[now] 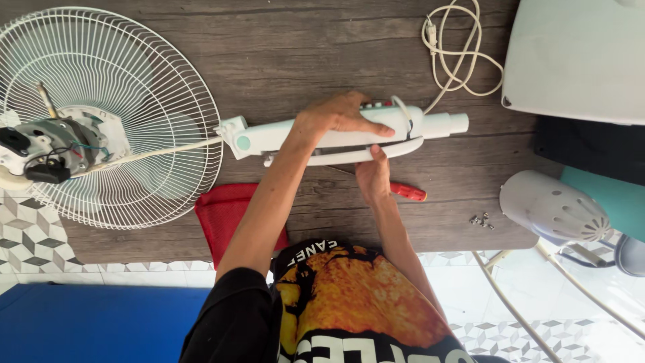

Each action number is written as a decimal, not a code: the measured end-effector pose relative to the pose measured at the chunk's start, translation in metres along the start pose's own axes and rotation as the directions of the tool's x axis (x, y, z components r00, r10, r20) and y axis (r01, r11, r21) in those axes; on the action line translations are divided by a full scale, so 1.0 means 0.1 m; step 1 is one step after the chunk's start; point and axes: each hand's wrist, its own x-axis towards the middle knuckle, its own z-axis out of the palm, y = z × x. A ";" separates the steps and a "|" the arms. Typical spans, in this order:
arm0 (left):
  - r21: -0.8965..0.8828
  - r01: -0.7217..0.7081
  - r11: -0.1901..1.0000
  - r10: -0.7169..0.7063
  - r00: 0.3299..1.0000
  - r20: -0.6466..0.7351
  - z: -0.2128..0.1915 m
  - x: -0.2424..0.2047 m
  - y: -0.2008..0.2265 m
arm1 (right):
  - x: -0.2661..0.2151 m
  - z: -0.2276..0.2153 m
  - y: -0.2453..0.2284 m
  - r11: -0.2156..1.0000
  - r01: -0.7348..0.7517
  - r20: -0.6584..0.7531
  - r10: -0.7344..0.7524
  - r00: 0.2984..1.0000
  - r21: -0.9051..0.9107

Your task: The person uses a screwdriver to remove screws from the base of a standing fan. They detach the outer casing to expose the internal wiring and components, then set the casing aside on the table.

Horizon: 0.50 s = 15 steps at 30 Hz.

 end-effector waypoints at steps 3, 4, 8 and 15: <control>0.033 -0.032 0.999 0.034 0.998 -0.061 -0.09 -0.01 0.04 | 0.03 0.06 -0.03 0.997 -0.060 0.018 0.059 0.998 0.057; 0.045 -0.023 0.999 0.024 0.999 -0.031 -0.12 -0.03 0.05 | 0.04 0.06 -0.03 0.999 -0.047 0.027 0.047 0.999 0.021; 0.079 -0.011 0.997 0.009 1.000 0.026 -0.17 -0.08 0.14 | 0.06 -0.04 -0.03 1.000 -0.021 0.040 0.022 0.999 -0.020; -0.035 -0.024 0.999 0.027 0.997 0.079 -0.19 -0.07 0.14 | 0.10 -0.18 -0.02 0.994 -0.033 -0.008 0.032 0.999 -0.107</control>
